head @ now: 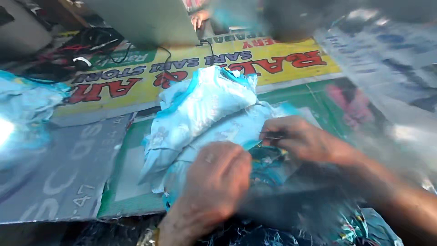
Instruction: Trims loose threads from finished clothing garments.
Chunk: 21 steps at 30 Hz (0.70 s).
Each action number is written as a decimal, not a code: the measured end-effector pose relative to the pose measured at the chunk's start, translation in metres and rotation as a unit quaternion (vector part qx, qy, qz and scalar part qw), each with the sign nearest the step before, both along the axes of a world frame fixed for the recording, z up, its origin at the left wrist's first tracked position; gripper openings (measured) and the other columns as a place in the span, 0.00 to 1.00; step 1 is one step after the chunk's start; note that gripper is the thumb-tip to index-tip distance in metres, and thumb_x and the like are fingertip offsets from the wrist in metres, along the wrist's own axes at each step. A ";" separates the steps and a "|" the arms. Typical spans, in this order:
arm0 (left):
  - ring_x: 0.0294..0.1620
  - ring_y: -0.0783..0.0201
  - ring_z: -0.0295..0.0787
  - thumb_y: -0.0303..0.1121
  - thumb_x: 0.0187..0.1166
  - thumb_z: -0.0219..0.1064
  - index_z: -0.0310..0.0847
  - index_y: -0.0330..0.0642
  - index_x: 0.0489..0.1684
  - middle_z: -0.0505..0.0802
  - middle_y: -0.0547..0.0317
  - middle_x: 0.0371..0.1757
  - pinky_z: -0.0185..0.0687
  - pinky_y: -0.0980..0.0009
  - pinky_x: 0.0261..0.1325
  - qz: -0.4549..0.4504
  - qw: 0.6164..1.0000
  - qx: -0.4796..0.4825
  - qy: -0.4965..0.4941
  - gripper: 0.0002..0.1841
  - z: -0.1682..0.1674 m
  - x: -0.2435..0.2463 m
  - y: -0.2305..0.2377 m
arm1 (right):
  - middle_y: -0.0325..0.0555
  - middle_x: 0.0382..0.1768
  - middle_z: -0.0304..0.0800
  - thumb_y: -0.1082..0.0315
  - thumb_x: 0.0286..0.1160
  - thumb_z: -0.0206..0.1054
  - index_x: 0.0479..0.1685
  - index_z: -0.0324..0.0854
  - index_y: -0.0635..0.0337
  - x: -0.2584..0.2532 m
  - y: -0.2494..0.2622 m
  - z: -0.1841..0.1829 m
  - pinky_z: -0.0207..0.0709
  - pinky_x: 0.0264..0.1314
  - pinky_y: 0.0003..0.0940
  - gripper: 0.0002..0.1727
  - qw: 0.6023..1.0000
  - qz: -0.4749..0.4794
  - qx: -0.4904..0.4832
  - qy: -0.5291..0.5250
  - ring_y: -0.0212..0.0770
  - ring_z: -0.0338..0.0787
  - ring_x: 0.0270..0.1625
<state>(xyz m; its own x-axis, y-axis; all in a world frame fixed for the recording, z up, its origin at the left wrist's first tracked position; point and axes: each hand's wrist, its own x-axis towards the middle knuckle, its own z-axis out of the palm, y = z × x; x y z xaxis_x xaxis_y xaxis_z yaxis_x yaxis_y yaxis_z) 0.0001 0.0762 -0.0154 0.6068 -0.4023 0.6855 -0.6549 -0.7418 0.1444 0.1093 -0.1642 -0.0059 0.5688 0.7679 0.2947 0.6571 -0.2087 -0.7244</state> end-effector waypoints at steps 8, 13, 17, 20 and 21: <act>0.56 0.73 0.89 0.33 0.85 0.58 0.77 0.30 0.68 0.92 0.51 0.55 0.85 0.72 0.62 -0.049 0.928 -0.249 0.272 0.19 -0.006 0.025 -0.053 | 0.31 0.27 0.82 0.68 0.77 0.65 0.36 0.84 0.53 0.010 0.009 0.059 0.74 0.29 0.21 0.04 0.986 -0.019 -0.011 -0.163 0.24 0.80 0.28; 0.42 0.80 0.89 0.44 0.85 0.62 0.86 0.41 0.50 0.91 0.70 0.37 0.89 0.77 0.51 -0.076 0.835 -0.303 0.452 0.15 0.017 0.045 -0.053 | 0.34 0.27 0.81 0.67 0.81 0.65 0.37 0.84 0.55 0.025 0.028 0.079 0.73 0.30 0.25 0.06 0.983 0.024 -0.012 -0.180 0.27 0.79 0.28; 0.16 0.80 0.68 0.46 0.89 0.58 0.76 0.49 0.15 0.72 0.74 0.14 0.63 0.78 0.21 -0.036 0.913 -0.096 0.395 0.24 0.037 0.056 -0.043 | 0.37 0.32 0.84 0.67 0.81 0.65 0.41 0.85 0.55 0.018 0.031 0.075 0.77 0.37 0.34 0.05 0.980 -0.025 -0.020 -0.196 0.33 0.83 0.34; 0.15 0.77 0.73 0.42 0.86 0.64 0.82 0.46 0.18 0.80 0.70 0.15 0.69 0.79 0.20 -0.026 0.890 -0.213 0.402 0.20 0.052 0.062 -0.032 | 0.35 0.34 0.84 0.68 0.80 0.65 0.41 0.85 0.57 -0.002 0.011 0.069 0.77 0.33 0.23 0.05 0.974 -0.106 0.062 -0.192 0.26 0.82 0.33; 0.23 0.76 0.85 0.39 0.87 0.62 0.87 0.42 0.30 0.89 0.66 0.24 0.84 0.77 0.29 -0.043 0.835 -0.333 0.436 0.15 0.058 0.064 -0.028 | 0.34 0.36 0.84 0.68 0.80 0.65 0.42 0.86 0.58 -0.010 0.004 0.064 0.78 0.34 0.18 0.05 0.971 -0.123 0.098 -0.177 0.23 0.82 0.34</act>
